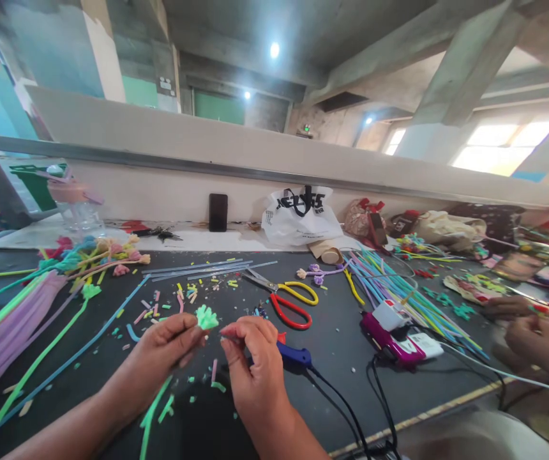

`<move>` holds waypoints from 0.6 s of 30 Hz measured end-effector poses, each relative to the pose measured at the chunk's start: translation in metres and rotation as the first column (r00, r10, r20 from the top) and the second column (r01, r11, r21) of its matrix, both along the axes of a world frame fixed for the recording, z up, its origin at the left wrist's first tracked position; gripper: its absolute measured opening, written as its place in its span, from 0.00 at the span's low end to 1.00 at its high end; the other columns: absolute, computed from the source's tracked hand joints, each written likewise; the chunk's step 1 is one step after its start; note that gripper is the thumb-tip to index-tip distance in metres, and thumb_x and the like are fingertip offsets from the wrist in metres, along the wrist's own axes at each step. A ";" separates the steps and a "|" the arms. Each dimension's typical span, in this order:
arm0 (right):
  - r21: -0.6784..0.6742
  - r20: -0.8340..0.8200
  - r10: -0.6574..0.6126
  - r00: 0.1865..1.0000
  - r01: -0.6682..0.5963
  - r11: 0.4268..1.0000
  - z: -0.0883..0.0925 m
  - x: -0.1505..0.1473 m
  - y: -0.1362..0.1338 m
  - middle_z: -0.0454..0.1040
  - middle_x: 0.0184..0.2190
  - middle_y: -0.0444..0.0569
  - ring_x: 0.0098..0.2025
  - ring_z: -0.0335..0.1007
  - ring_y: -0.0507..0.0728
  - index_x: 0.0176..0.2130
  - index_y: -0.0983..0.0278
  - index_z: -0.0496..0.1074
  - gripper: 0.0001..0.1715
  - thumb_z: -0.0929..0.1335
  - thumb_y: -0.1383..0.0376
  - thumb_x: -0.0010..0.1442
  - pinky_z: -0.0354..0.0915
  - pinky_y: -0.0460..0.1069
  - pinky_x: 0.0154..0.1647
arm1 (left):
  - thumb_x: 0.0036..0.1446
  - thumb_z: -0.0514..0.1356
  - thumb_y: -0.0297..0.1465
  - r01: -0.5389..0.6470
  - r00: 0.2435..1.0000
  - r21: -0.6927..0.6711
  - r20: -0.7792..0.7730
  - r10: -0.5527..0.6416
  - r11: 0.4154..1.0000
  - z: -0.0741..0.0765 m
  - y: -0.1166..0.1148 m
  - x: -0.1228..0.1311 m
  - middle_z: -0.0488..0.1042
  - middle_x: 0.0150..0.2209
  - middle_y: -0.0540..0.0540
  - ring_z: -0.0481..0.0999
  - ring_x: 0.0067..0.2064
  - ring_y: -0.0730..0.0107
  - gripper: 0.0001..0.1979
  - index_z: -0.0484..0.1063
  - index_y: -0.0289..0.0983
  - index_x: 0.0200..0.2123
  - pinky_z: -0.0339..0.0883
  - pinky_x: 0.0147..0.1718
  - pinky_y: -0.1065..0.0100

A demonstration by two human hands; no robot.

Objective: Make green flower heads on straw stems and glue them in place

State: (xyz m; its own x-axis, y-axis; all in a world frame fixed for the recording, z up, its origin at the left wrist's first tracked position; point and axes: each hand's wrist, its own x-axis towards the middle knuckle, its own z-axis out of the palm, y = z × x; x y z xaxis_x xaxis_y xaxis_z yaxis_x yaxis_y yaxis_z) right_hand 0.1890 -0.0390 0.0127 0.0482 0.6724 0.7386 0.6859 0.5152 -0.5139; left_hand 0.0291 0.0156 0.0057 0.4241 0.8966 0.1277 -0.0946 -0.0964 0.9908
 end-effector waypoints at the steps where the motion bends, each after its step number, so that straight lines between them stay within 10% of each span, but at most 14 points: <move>1: -0.041 -0.048 0.033 0.998 -0.035 0.999 -0.001 0.000 0.001 0.71 0.29 0.46 0.33 0.69 0.54 0.32 0.62 0.70 0.05 0.65 0.71 0.57 0.62 0.48 0.36 | 0.55 0.58 0.37 0.063 0.992 -0.160 0.115 -0.045 0.985 0.001 0.001 0.000 0.65 0.23 0.52 0.58 0.21 0.80 0.12 0.68 0.35 0.25 0.50 0.18 0.76; 6: -0.198 -0.213 0.144 0.966 -0.187 0.962 -0.006 -0.003 0.005 0.69 0.26 0.44 0.28 0.67 0.52 0.27 0.63 0.69 0.06 0.66 0.69 0.56 0.62 0.45 0.30 | 0.53 0.61 0.33 0.302 0.885 -0.368 0.451 -0.115 0.880 0.005 0.003 -0.003 0.70 0.29 0.49 0.63 0.22 0.81 0.08 0.67 0.34 0.30 0.52 0.17 0.78; 12: -0.250 -0.263 0.179 0.948 -0.246 0.936 0.002 0.001 0.003 0.64 0.24 0.43 0.27 0.62 0.51 0.25 0.63 0.66 0.15 0.60 0.65 0.63 0.59 0.45 0.29 | 0.55 0.60 0.31 0.416 0.863 -0.433 0.466 -0.197 0.800 0.003 0.003 -0.004 0.67 0.24 0.50 0.61 0.19 0.83 0.08 0.66 0.33 0.27 0.47 0.15 0.79; 18: -0.223 -0.309 0.117 0.944 -0.191 0.956 -0.002 0.003 0.003 0.67 0.32 0.46 0.32 0.64 0.53 0.35 0.62 0.69 0.03 0.65 0.66 0.59 0.62 0.47 0.34 | 0.58 0.57 0.33 0.472 0.856 -0.435 0.435 -0.279 0.767 0.001 0.001 -0.004 0.67 0.25 0.50 0.57 0.18 0.85 0.09 0.70 0.32 0.32 0.41 0.15 0.78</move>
